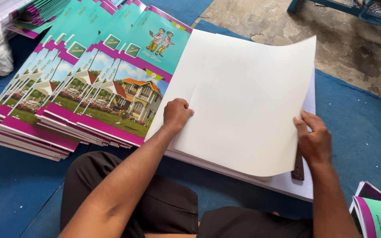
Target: The person sits on the floor and repeatedly folds a printed cover sheet over a stack of blank pages, then uses a wooden block to press and smooth the spine. The person repeats this folding and pressing cycle on multiple book units.
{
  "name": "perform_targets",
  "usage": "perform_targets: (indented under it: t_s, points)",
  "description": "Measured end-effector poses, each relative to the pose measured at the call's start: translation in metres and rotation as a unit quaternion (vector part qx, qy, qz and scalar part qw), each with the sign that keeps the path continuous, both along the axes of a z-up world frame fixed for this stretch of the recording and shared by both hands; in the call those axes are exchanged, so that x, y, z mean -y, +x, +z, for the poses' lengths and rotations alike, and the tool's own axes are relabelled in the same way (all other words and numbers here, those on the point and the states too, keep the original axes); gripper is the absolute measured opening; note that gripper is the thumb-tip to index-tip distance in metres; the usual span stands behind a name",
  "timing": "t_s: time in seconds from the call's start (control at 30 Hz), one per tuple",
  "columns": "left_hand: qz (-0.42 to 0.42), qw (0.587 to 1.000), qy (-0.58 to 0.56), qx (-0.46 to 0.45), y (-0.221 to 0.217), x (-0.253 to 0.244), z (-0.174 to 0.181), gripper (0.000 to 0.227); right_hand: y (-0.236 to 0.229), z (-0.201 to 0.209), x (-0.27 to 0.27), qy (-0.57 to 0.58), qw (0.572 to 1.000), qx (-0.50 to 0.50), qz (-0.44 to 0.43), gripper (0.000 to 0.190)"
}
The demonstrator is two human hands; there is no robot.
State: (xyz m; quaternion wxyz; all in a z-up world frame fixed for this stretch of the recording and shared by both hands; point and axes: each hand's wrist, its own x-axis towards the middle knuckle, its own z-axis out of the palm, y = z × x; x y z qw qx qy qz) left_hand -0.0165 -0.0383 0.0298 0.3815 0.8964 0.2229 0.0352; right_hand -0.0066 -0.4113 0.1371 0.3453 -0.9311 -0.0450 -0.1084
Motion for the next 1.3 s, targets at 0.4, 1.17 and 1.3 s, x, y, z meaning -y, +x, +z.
perform_targets:
  t_s: [0.4,1.17,1.3]
  points:
    - [-0.116,0.986,0.072,0.094,0.026,0.01,-0.033,0.045,-0.006,-0.009,-0.057,-0.064,0.988,0.03,0.136,0.051]
    - [-0.053,0.9,-0.425,-0.08,0.071,-0.011,-0.019,0.075,0.015,-0.051,-0.179,-0.31,0.892,0.19,0.269,0.039]
    - [-0.033,0.893,-0.437,-0.103,0.086,-0.013,-0.03,0.058,0.024,-0.054,-0.182,-0.282,0.906,0.156,0.275,0.038]
